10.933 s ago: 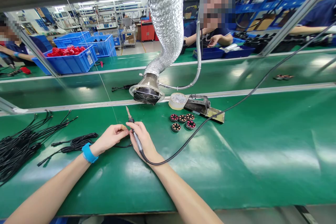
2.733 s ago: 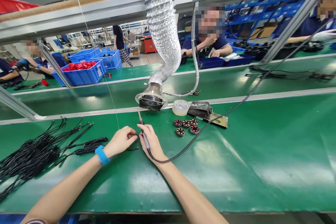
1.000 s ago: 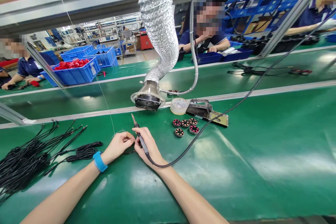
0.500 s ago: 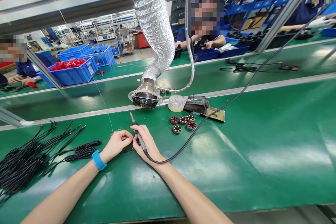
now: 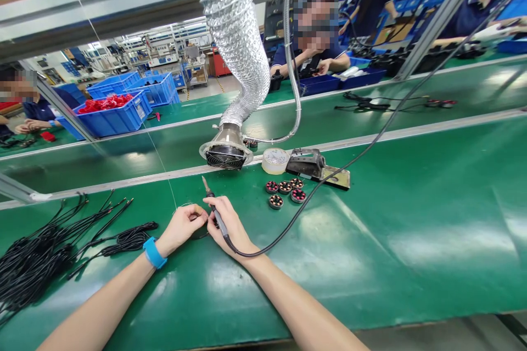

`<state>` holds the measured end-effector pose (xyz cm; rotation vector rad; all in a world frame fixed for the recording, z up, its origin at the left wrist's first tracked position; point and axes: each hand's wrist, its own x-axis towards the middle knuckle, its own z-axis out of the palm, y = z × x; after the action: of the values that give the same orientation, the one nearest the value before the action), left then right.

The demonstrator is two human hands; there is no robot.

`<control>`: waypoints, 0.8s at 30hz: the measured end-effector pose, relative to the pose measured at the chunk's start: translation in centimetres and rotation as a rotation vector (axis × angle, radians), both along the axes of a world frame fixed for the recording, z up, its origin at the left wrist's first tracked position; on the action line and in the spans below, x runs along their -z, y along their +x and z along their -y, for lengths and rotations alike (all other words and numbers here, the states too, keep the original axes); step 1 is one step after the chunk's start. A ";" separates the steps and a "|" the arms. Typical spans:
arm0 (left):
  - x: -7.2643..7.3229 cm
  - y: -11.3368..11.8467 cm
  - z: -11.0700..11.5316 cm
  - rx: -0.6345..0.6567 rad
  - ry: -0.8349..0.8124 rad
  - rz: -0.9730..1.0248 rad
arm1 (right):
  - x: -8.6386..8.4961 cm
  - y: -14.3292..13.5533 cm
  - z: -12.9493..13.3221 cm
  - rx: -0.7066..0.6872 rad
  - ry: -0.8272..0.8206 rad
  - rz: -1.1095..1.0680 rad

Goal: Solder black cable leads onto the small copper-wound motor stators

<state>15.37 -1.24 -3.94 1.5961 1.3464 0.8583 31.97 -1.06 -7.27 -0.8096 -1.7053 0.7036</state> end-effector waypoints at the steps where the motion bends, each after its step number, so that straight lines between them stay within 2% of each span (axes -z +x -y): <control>1: -0.1 -0.2 -0.1 0.018 -0.027 0.005 | 0.0 0.0 0.0 0.009 0.003 -0.001; 4: -0.3 -0.8 -0.2 0.045 -0.128 0.043 | 0.1 -0.1 -0.1 0.021 0.006 0.002; 9: -0.7 -1.1 -0.1 -0.008 -0.272 0.101 | 0.1 0.0 -0.1 0.026 0.000 0.001; 18: -1.3 -0.8 -0.2 -0.015 -0.297 0.093 | 0.3 0.0 -0.2 0.030 -0.014 -0.006; 24: -0.8 -0.7 -0.4 0.021 -0.250 0.063 | 0.1 0.1 -0.1 0.026 -0.011 -0.008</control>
<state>14.70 -0.81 -3.11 1.3765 1.3340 0.6923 32.05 -0.99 -7.32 -0.8341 -1.6820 0.6983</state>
